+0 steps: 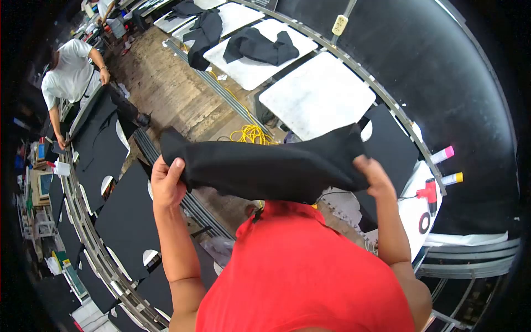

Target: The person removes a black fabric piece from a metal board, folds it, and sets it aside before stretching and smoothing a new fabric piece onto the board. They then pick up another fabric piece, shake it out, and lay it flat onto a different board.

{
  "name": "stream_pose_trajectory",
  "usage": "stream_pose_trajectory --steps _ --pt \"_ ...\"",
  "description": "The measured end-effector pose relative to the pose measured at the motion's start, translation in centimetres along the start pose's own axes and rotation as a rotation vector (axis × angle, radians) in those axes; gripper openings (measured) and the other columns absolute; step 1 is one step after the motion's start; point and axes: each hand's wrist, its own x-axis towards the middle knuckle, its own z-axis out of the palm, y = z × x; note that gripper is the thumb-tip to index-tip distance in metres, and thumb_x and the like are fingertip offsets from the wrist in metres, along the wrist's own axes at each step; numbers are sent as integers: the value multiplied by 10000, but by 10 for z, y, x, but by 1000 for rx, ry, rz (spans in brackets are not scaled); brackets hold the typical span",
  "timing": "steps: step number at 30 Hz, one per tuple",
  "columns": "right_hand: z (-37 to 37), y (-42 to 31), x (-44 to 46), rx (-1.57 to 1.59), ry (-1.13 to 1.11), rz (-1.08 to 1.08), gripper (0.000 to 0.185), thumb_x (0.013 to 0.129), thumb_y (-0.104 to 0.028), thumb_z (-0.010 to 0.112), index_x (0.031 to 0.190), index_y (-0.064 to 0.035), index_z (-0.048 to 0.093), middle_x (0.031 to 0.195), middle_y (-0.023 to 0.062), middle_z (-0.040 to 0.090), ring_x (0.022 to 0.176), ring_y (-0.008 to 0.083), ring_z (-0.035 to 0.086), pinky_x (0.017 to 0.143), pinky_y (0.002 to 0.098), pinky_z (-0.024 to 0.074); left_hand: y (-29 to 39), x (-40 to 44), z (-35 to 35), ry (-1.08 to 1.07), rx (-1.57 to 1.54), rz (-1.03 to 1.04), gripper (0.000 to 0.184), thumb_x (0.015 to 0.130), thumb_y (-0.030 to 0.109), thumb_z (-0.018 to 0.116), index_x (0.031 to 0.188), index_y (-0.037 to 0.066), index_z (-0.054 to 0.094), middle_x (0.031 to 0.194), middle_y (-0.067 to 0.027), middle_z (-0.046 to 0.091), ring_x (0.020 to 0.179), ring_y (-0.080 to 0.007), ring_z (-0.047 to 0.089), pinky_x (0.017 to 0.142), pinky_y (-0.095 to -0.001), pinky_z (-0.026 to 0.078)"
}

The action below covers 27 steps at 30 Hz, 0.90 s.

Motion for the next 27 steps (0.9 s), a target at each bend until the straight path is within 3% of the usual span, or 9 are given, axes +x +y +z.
stream_pose_trajectory --steps 3,8,15,17,18,20,23,24,27 --pt "18 38 8 -788 -211 45 190 836 -158 683 940 0 667 782 48 643 714 157 620 618 302 499 26 -7 8 -112 30 143 254 923 127 634 1097 -57 608 1018 -119 682 905 -187 654 821 -315 513" --pt "-9 68 46 -68 -160 94 82 884 -142 592 888 -73 637 797 42 643 707 191 632 633 370 525 48 -8 -11 -4 74 162 236 941 105 604 1109 -60 605 1011 -109 682 881 -168 659 807 -289 521" --pt "2 -46 31 299 -241 -321 383 948 -261 515 1216 13 531 1188 157 627 1087 249 608 981 463 425 48 0 -15 60 61 169 202 973 98 537 1119 -25 599 1042 -121 674 916 -187 661 840 -326 526" --pt "6 -39 34 203 -87 -387 595 914 -402 608 1269 63 496 1251 185 589 1155 250 574 1006 428 414 45 -3 -14 73 42 202 193 975 111 541 1108 -18 592 1039 -118 674 920 -190 662 841 -330 526" --pt "17 -27 30 -320 106 -367 485 934 -267 587 1269 67 480 1263 184 568 1132 236 572 986 390 435 46 -7 -10 67 43 193 176 973 116 550 1086 -14 588 1009 -103 673 899 -180 660 834 -326 526" --pt "55 3 8 -538 98 -199 852 690 -323 851 1292 122 445 1203 186 587 1082 224 572 939 346 462 47 -15 -9 43 51 195 168 972 112 553 1078 -13 587 993 -95 671 888 -173 658 830 -321 528" --pt "22 147 65 -812 48 -143 320 747 -147 669 986 65 649 835 88 684 738 151 622 689 295 494 51 -23 -7 34 45 222 140 969 96 554 1057 -9 584 957 -81 665 858 -153 652 809 -303 532" --pt "29 129 43 -948 131 -121 251 747 -205 648 839 28 651 745 172 679 746 243 678 707 359 536 52 -24 -10 45 46 221 145 969 95 556 1064 -10 584 956 -84 665 859 -153 652 808 -301 533" --pt "-15 118 57 -552 193 -4 103 834 -129 577 788 -38 592 682 68 599 623 164 618 557 341 543 55 -25 -21 165 23 227 177 967 87 556 1106 -20 580 969 -93 664 860 -157 651 809 -300 535"
